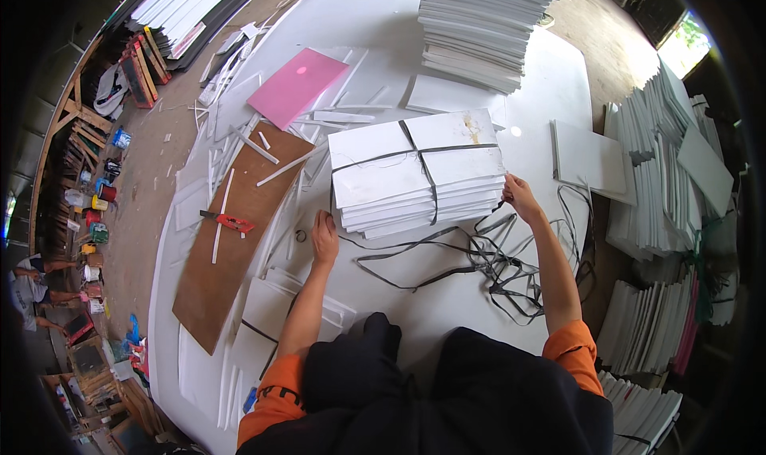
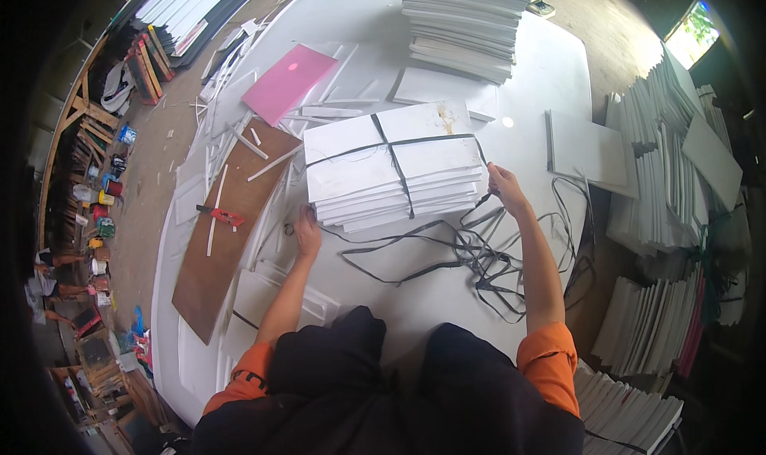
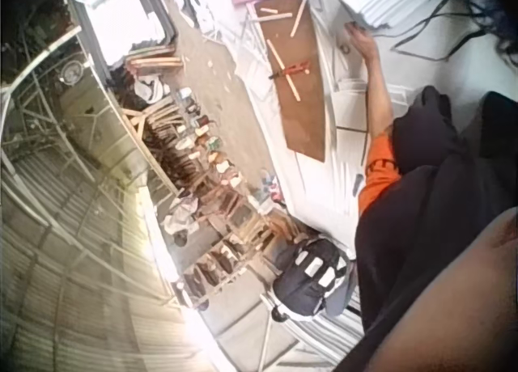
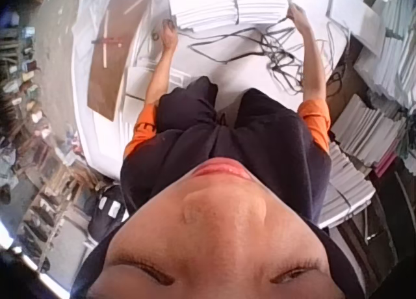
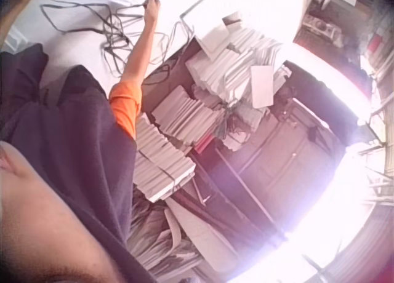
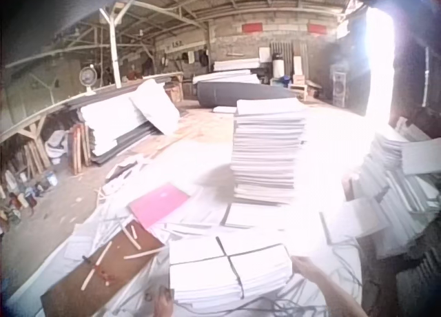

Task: The person gathers and straightens black straps on a white table, then stacks white rectangular paper sheets. They wrap the straps around the stack, tie them into a knot, and trim the excess strap ends with red-handled scissors.

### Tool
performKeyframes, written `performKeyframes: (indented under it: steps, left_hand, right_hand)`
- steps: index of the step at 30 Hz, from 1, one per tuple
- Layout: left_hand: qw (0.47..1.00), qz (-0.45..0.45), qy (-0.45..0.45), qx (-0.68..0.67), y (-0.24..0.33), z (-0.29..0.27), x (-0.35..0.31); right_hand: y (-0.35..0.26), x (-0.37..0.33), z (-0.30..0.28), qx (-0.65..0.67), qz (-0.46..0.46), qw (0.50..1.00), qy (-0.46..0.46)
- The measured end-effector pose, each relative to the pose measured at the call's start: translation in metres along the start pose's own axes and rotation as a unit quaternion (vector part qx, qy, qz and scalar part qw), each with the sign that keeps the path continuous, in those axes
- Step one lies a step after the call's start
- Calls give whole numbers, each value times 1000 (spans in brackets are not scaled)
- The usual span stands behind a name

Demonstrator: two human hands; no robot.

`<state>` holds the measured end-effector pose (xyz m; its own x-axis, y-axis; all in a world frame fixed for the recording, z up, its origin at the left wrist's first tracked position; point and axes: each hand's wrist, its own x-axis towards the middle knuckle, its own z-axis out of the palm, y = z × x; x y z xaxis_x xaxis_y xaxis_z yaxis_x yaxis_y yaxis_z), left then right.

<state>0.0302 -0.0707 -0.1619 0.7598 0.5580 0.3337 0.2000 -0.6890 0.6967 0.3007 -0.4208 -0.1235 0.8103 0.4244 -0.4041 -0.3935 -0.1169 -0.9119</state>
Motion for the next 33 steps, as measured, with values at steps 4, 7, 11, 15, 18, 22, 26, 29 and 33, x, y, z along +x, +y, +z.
performKeyframes:
  steps: [4,7,11,15,18,22,26,29,33]
  left_hand:
    - [993,100,26,53,15,3,15]
    - [999,42,-10,-8,-4,24,6]
    - [871,-212,89,-435,-28,77,-22]
    - [975,-150,13,-164,-34,85,-44]
    - [998,-17,-45,33,-30,75,-40]
    - [986,-131,-79,-60,-33,75,-29]
    - [892,-298,-36,-338,-53,94,-15]
    - [948,-207,-56,-236,-32,79,0]
    - [890,-339,-134,-274,46,25,46]
  right_hand:
    - [37,10,-26,11,23,999,-32]
    - [51,13,-9,38,-41,998,-24]
    - [79,16,26,109,-69,991,28]
    - [97,16,19,89,-48,995,12]
    - [95,12,18,91,-41,995,15]
    - [67,6,30,75,-86,993,1]
    - [51,13,36,67,-47,995,-53]
    - [44,8,41,69,-33,996,-48]
    - [8,-17,57,64,58,996,33]
